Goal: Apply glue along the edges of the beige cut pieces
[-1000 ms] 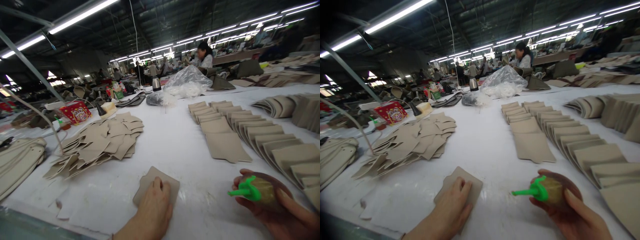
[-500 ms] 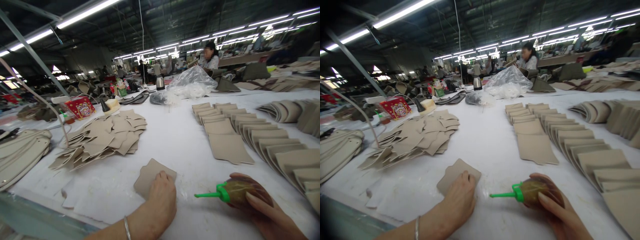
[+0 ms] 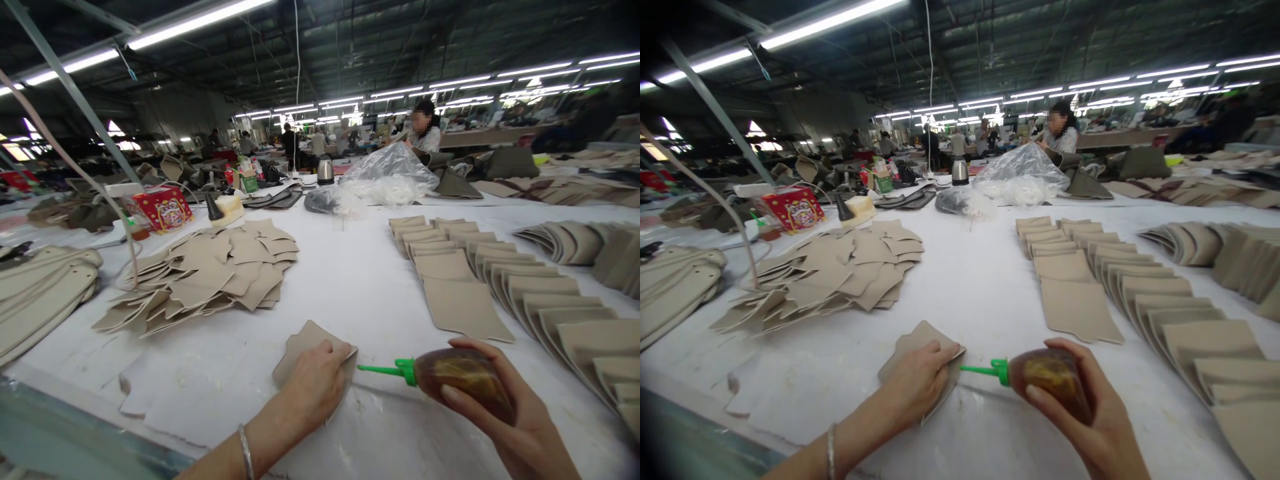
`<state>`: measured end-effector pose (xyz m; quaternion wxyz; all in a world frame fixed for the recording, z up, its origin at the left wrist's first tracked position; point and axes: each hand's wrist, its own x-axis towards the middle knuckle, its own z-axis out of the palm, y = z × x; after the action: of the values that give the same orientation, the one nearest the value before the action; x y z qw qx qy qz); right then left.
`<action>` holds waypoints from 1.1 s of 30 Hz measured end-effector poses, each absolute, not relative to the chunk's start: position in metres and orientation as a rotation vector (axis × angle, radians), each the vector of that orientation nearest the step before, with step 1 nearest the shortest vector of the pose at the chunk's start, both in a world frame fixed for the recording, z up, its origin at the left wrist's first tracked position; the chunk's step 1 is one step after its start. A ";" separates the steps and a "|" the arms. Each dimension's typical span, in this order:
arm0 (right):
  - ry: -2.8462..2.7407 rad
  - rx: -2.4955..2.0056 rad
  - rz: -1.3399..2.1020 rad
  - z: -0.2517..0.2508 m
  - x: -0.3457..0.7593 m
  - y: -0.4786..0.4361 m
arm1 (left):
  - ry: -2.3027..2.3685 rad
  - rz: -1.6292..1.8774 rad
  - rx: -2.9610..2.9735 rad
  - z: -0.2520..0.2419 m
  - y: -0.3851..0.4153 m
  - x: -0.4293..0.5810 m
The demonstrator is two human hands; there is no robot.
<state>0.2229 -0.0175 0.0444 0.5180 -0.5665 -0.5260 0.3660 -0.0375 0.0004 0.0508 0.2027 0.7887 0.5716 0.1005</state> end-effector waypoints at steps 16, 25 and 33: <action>-1.730 -1.465 0.381 0.048 0.197 -0.016 | 1.513 0.325 2.158 0.054 0.001 -0.042; -1.609 -1.579 0.415 0.053 0.193 -0.016 | 1.511 0.326 2.139 0.057 0.002 -0.040; -1.573 -1.585 0.547 0.052 0.197 -0.010 | 1.537 0.299 2.158 0.058 0.001 -0.039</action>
<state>0.1967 -0.0100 0.0515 0.4087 -0.6292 -0.6244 0.2172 -0.0386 0.0005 0.0575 0.2353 0.7866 0.5603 0.1090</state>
